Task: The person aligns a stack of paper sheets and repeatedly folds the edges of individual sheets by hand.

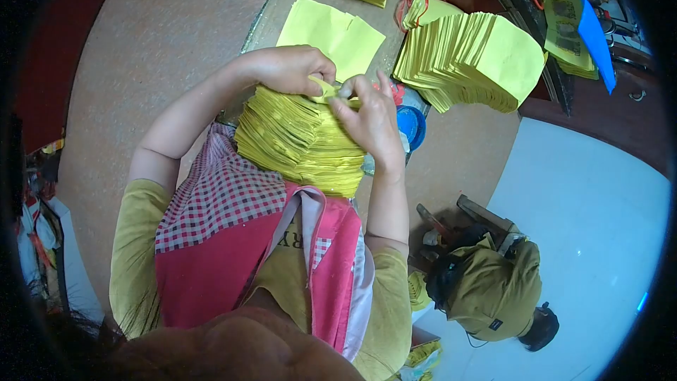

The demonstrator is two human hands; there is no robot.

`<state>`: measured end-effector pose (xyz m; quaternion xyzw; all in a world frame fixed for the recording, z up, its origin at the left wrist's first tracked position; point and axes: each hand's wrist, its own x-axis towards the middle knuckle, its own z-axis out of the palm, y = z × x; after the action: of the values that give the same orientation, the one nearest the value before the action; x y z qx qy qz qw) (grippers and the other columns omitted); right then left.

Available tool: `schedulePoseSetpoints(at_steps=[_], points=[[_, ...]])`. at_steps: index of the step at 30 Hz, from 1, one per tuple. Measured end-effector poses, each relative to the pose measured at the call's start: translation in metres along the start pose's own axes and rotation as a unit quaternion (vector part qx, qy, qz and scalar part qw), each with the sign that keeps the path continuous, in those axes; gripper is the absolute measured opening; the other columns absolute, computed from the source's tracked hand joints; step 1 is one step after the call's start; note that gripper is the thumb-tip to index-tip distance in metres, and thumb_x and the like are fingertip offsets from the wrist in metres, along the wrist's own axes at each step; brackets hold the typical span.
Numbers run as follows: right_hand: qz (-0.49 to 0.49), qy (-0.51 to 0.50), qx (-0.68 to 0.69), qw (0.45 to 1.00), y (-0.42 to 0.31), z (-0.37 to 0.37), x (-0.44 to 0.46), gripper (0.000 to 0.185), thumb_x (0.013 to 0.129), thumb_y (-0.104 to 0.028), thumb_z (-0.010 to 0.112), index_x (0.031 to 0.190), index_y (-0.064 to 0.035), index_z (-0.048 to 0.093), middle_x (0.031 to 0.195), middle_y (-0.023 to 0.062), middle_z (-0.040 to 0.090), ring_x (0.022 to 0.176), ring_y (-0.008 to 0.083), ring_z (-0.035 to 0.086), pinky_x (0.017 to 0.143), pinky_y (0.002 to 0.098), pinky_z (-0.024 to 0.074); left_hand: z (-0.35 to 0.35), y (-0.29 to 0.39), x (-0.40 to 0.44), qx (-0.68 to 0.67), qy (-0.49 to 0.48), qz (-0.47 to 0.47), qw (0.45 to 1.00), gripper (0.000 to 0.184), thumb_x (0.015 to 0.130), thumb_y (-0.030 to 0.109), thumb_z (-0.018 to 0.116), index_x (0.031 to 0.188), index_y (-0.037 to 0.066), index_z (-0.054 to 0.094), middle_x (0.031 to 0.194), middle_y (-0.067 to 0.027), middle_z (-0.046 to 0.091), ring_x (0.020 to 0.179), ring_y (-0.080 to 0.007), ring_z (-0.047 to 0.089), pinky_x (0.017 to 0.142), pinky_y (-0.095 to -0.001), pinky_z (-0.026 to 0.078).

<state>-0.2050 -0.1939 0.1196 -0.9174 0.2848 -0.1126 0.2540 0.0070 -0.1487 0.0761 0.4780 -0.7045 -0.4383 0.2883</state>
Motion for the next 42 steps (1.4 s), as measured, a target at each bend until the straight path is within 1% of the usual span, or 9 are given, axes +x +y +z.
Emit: schedulePoseSetpoints(at_steps=[9, 11, 13, 14, 18, 22, 30, 38, 42], points=[[-0.088, 0.081, -0.132, 0.984, -0.020, -0.017, -0.005, 0.018, 0.082, -0.010, 0.070, 0.096, -0.0058, 0.059, 0.089, 0.0079, 0.066, 0.088, 0.0293, 0.065, 0.106, 0.0490, 0.0365, -0.010, 0.005, 0.004, -0.032, -0.020, -0.051, 0.998, 0.020, 0.088, 0.015, 0.062, 0.098, -0.002, 0.068, 0.077, -0.0112, 0.068, 0.069, -0.0196, 0.063, 0.070, -0.0333, 0.051], [-0.075, -0.040, -0.075, 0.994, -0.026, -0.016, -0.008, 0.018, 0.080, -0.011, 0.069, 0.096, -0.0058, 0.061, 0.096, 0.0087, 0.065, 0.095, 0.0294, 0.063, 0.101, 0.0467, 0.0380, -0.009, -0.003, 0.014, 0.011, 0.018, -0.054, 0.998, 0.019, 0.088, 0.014, 0.061, 0.096, -0.001, 0.069, 0.080, -0.0119, 0.070, 0.071, -0.0219, 0.065, 0.072, -0.0362, 0.051], [-0.114, -0.048, -0.094, 0.988, -0.011, -0.005, -0.008, 0.019, 0.081, -0.014, 0.070, 0.094, -0.0041, 0.062, 0.093, 0.0109, 0.065, 0.091, 0.0315, 0.063, 0.092, 0.0443, 0.0435, -0.006, -0.005, 0.022, 0.307, 0.376, 0.130, 0.865, 0.018, 0.088, 0.013, 0.060, 0.096, 0.000, 0.069, 0.087, -0.0132, 0.071, 0.077, -0.0234, 0.067, 0.074, -0.0391, 0.052], [-0.046, -0.077, -0.040, 0.995, -0.009, -0.004, -0.009, 0.021, 0.080, -0.016, 0.071, 0.093, -0.0030, 0.062, 0.093, 0.0124, 0.065, 0.089, 0.0330, 0.063, 0.087, 0.0438, 0.0461, -0.008, -0.007, 0.021, 0.308, 0.391, 0.130, 0.858, 0.019, 0.088, 0.015, 0.062, 0.097, 0.001, 0.070, 0.094, -0.0122, 0.072, 0.081, -0.0212, 0.068, 0.076, -0.0368, 0.053], [0.049, -0.070, 0.074, 0.994, -0.005, -0.008, -0.007, 0.030, 0.079, -0.021, 0.075, 0.097, -0.0012, 0.061, 0.091, 0.0161, 0.064, 0.083, 0.0371, 0.064, 0.072, 0.0425, 0.0507, -0.030, 0.017, -0.001, -0.114, 0.076, -0.010, 0.990, 0.026, 0.088, 0.020, 0.065, 0.102, -0.001, 0.069, 0.096, -0.0132, 0.072, 0.086, -0.0196, 0.068, 0.079, -0.0334, 0.054], [0.015, -0.001, 0.054, 0.998, 0.001, -0.001, 0.000, 0.029, 0.080, -0.020, 0.074, 0.093, 0.0003, 0.058, 0.090, 0.0161, 0.064, 0.078, 0.0357, 0.064, 0.074, 0.0403, 0.0512, -0.015, 0.020, -0.003, -0.014, -0.052, -0.050, 0.997, 0.037, 0.087, 0.018, 0.064, 0.116, -0.006, 0.065, 0.104, -0.0215, 0.071, 0.093, -0.0278, 0.070, 0.085, -0.0364, 0.053], [-0.006, 0.021, -0.005, 1.000, 0.004, -0.002, -0.004, 0.022, 0.080, -0.016, 0.075, 0.089, -0.0039, 0.059, 0.069, 0.0099, 0.063, 0.067, 0.0295, 0.063, 0.113, 0.0529, 0.0315, -0.003, 0.005, 0.001, -0.008, -0.037, -0.020, 0.999, 0.030, 0.084, 0.015, 0.064, 0.106, -0.005, 0.066, 0.090, -0.0194, 0.070, 0.084, -0.0256, 0.067, 0.080, -0.0351, 0.052], [-0.088, 0.061, -0.098, 0.989, -0.018, -0.014, -0.004, 0.018, 0.080, -0.011, 0.071, 0.094, -0.0050, 0.061, 0.082, 0.0100, 0.066, 0.082, 0.0292, 0.064, 0.103, 0.0488, 0.0381, -0.002, -0.001, 0.004, -0.082, -0.033, -0.029, 0.996, 0.020, 0.085, 0.015, 0.064, 0.094, -0.002, 0.068, 0.072, -0.0114, 0.066, 0.070, -0.0245, 0.063, 0.073, -0.0363, 0.050], [-0.081, -0.061, -0.079, 0.992, -0.015, -0.009, -0.006, 0.022, 0.079, -0.012, 0.070, 0.096, -0.0029, 0.062, 0.094, 0.0134, 0.065, 0.096, 0.0320, 0.061, 0.091, 0.0426, 0.0435, -0.002, -0.010, 0.022, 0.178, 0.256, 0.068, 0.948, 0.017, 0.086, 0.013, 0.063, 0.091, -0.002, 0.068, 0.078, -0.0100, 0.069, 0.072, -0.0293, 0.065, 0.074, -0.0412, 0.051]])
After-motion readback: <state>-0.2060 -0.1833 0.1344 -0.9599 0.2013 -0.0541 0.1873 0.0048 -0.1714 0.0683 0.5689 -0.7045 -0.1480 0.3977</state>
